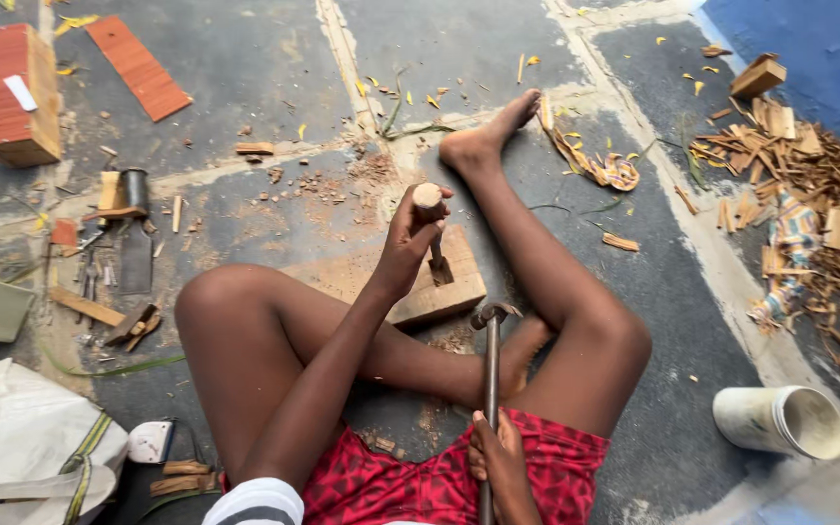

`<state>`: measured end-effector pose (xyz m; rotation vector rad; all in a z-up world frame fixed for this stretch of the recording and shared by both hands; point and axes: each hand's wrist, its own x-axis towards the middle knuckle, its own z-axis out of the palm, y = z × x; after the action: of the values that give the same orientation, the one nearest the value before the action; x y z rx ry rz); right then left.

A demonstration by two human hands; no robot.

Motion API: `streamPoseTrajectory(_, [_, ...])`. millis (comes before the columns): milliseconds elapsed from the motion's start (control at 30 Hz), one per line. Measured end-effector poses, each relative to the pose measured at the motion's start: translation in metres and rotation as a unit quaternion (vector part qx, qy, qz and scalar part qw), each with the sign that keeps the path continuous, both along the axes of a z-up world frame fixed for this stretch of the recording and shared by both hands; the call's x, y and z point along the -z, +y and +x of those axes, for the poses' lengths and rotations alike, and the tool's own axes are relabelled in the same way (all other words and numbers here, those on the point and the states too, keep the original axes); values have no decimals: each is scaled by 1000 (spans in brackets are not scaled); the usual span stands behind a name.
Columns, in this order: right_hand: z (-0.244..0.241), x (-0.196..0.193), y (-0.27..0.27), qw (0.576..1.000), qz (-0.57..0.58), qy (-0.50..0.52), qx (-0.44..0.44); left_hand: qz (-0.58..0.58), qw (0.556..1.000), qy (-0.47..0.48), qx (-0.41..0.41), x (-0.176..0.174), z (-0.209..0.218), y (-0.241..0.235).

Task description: The person sits on the floor and uses a hammer and chisel to carve a small cylindrical piece of wood. They repeatedly strike the chisel to shape the wood, occasionally pausing to reposition the piece or inspect the work.

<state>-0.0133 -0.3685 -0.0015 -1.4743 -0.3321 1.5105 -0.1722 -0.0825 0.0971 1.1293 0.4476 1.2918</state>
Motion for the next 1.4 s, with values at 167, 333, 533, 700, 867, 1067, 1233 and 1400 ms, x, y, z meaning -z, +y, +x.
streamPoseTrajectory(167, [3,-2,0,999,15,14,40,20,1000,-1,-6,0,16,-2])
streamPoseTrajectory(333, [2,-4,0,999,-1,11,46,19,998,19,-62,3,26,6])
streamPoseTrajectory(533, [-2,-5,-2,1000,9,7,15,75,980,99,-156,2,32,28])
streamPoseTrajectory(700, [-2,-11,-1,1000,2,-22,14,37,993,32,-106,4,34,40])
streamPoseTrajectory(867, [-4,-27,1,999,-15,-47,6,68,994,31,-76,5,33,36])
streamPoseTrajectory(1067, [7,-81,2,989,-27,-146,-19,148,975,98,-131,11,33,36])
streamPoseTrajectory(1233, [28,-145,4,966,158,-201,-37,167,980,55,-88,40,45,44])
streamPoseTrajectory(1400, [60,-185,28,954,210,-91,-192,215,960,86,-155,52,56,50])
